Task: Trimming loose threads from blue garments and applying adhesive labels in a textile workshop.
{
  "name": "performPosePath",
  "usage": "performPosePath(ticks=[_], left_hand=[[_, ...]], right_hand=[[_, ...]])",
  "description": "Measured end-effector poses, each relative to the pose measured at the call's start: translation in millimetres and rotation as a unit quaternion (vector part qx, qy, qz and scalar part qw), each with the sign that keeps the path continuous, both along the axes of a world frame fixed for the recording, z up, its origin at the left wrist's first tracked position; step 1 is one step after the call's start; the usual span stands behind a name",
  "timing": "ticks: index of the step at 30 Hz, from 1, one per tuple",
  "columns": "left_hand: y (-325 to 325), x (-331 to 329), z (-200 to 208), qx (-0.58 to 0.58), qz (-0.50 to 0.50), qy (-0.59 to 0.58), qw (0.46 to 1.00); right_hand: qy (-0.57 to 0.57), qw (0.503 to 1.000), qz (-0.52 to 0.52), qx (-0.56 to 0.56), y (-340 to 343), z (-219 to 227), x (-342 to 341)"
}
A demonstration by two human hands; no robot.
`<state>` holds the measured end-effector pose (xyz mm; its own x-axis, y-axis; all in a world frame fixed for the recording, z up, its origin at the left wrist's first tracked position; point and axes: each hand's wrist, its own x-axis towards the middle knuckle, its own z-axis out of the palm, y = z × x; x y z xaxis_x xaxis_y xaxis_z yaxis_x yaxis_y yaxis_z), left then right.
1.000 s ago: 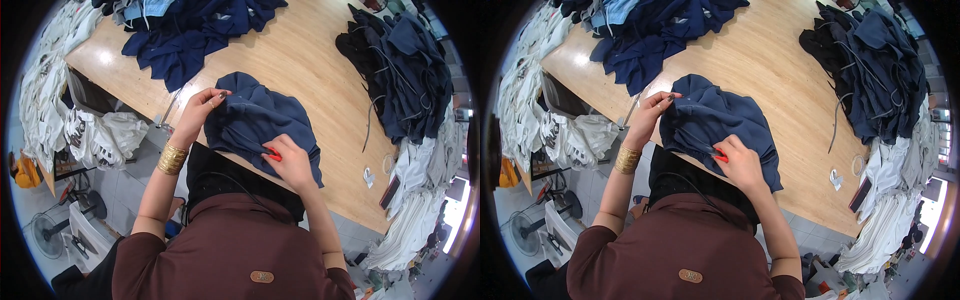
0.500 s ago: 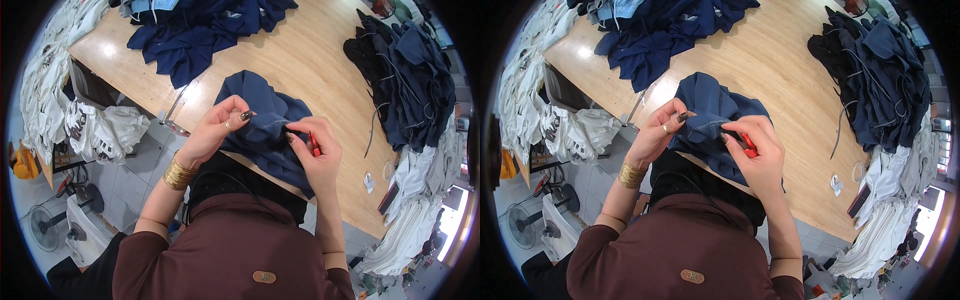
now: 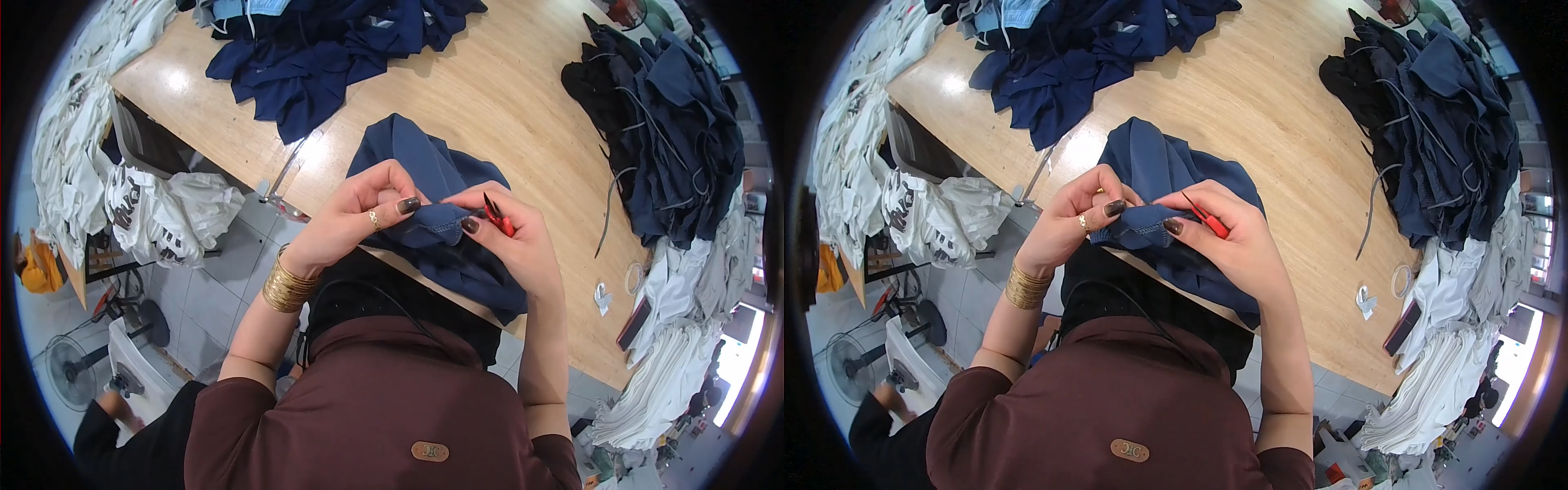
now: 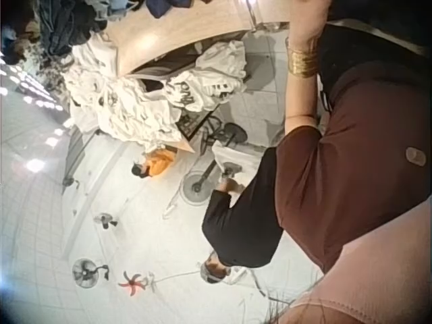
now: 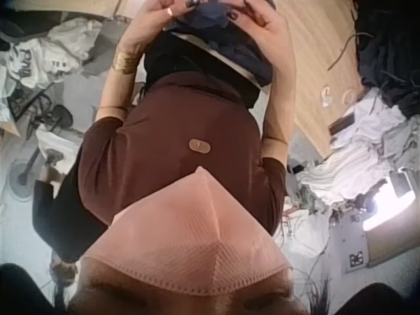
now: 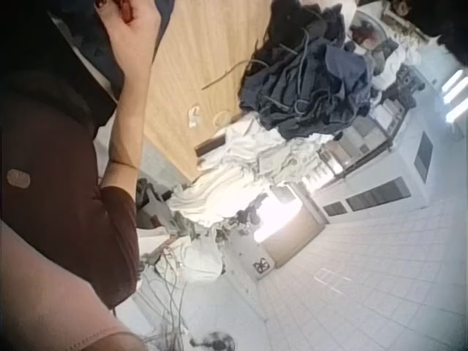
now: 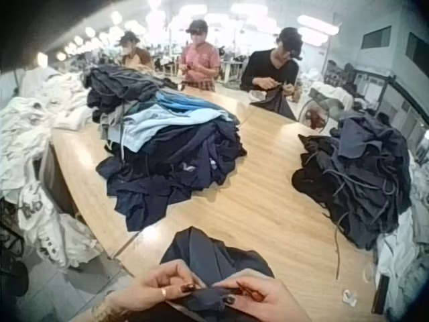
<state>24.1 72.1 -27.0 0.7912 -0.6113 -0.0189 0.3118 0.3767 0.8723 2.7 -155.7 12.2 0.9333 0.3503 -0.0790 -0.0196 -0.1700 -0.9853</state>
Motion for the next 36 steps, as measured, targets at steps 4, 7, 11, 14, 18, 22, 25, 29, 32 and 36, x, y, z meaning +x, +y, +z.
performPosePath(ticks=[4, 7, 11, 14, 18, 22, 25, 29, 32, 36], left_hand=[[3.0, 2.8, 2.1, 0.054, -0.003, 0.016, 0.998], [-0.4, 2.4, 9.2, 0.073, -0.008, 0.001, 0.997], [-13.3, -1.1, 23.9, 0.153, -0.032, -0.034, 0.987], [-18.0, -1.5, 18.7, 0.161, -0.046, -0.062, 0.984], [-24.2, -1.8, 19.4, 0.119, -0.051, -0.027, 0.991], [-26.9, -1.8, 20.3, 0.117, -0.07, -0.016, 0.991], [-28.1, -1.3, 16.8, 0.104, -0.06, -0.026, 0.992], [-29.0, -4.2, 15.2, 0.102, -0.039, -0.031, 0.994], [-29.7, -5.7, 15.3, 0.107, -0.023, -0.049, 0.993], [-30.4, -6.1, 17.8, 0.129, -0.019, -0.08, 0.988]], right_hand=[[0.007, 1.0, -0.003, 0.012, -5.0, -4.9, -1.3], [0.054, 0.997, -0.024, 0.044, -2.2, -2.7, -5.6], [0.103, 0.993, -0.049, 0.033, -2.2, 2.5, -10.0], [0.095, 0.994, -0.051, 0.035, -2.0, 3.4, -12.6], [0.104, 0.992, -0.054, 0.045, -3.6, 4.6, -13.7], [0.098, 0.993, -0.048, 0.046, -5.5, 3.1, -15.1], [0.1, 0.993, -0.048, 0.039, -6.7, 3.4, -15.9], [0.107, 0.992, -0.042, 0.054, -5.8, 2.6, -17.0], [0.095, 0.994, -0.043, 0.042, -5.7, 2.8, -17.5], [0.095, 0.994, -0.041, 0.041, -5.8, 3.8, -17.7]])
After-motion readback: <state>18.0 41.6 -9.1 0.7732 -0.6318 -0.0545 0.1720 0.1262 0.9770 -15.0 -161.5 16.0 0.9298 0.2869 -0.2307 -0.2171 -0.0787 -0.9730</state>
